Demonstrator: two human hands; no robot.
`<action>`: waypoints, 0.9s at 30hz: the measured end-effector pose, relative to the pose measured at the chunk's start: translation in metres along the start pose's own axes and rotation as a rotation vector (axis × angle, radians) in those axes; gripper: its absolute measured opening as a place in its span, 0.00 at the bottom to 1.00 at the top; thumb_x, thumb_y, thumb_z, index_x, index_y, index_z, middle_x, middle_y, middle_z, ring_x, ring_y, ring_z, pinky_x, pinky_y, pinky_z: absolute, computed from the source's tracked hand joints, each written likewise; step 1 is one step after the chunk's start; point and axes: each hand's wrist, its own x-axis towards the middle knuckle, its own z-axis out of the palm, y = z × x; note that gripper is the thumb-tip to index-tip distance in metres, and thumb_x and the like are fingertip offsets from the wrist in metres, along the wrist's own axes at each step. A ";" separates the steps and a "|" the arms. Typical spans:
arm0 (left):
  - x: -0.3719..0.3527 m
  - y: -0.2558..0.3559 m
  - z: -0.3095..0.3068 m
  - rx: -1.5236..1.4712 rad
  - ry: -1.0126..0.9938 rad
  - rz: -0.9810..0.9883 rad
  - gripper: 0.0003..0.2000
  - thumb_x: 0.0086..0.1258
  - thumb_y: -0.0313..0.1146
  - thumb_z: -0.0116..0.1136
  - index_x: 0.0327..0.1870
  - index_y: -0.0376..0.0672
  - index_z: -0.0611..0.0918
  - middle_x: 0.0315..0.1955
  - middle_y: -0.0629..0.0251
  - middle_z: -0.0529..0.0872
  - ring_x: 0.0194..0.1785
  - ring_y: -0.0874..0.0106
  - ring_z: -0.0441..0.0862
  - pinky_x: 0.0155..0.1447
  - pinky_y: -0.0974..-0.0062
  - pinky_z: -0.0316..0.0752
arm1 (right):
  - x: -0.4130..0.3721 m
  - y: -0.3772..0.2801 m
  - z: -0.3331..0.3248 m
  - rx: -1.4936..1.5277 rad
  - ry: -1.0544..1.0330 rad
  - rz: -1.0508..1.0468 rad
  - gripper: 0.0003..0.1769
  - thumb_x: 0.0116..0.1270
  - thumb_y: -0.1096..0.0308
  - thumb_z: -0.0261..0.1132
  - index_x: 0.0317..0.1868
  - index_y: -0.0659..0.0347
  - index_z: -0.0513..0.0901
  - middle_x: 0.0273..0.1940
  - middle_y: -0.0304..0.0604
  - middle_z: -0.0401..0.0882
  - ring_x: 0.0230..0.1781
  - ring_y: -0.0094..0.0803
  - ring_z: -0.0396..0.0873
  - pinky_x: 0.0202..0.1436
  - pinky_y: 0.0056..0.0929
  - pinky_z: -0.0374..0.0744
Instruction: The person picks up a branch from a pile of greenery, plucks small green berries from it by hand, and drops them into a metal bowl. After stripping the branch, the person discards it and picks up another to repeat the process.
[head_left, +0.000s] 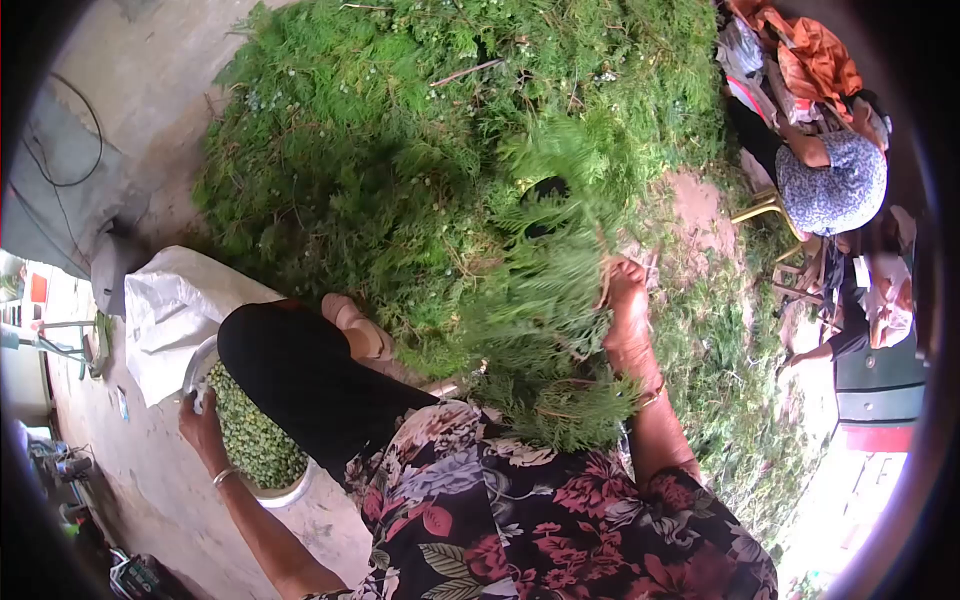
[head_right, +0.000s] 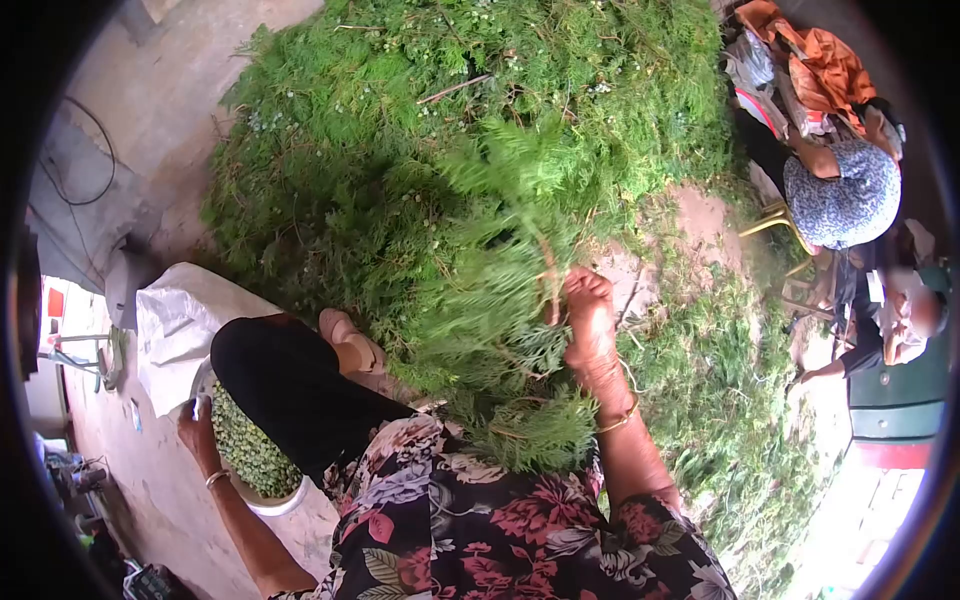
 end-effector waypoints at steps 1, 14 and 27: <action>-0.003 -0.008 0.000 0.096 -0.035 -0.032 0.23 0.61 0.42 0.64 0.48 0.27 0.81 0.44 0.47 0.84 0.49 0.59 0.80 0.58 0.65 0.70 | 0.002 -0.004 0.000 0.001 0.002 0.101 0.16 0.75 0.59 0.53 0.38 0.63 0.80 0.23 0.33 0.76 0.21 0.19 0.72 0.27 0.19 0.71; 0.001 0.060 -0.005 -1.274 -0.093 -0.354 0.11 0.67 0.29 0.59 0.44 0.32 0.79 0.28 0.68 0.80 0.25 0.83 0.69 0.27 0.86 0.60 | 0.000 0.002 -0.042 0.563 0.018 0.268 0.38 0.71 0.41 0.49 0.70 0.61 0.59 0.62 0.61 0.69 0.53 0.62 0.75 0.63 0.55 0.72; -0.172 0.353 0.104 -0.760 -0.764 0.943 0.20 0.53 0.23 0.66 0.49 0.39 0.79 0.31 0.56 0.80 0.30 0.58 0.80 0.33 0.67 0.73 | -0.008 -0.039 0.008 0.190 0.100 0.275 0.17 0.63 0.67 0.54 0.48 0.62 0.82 0.37 0.39 0.81 0.35 0.27 0.75 0.42 0.27 0.74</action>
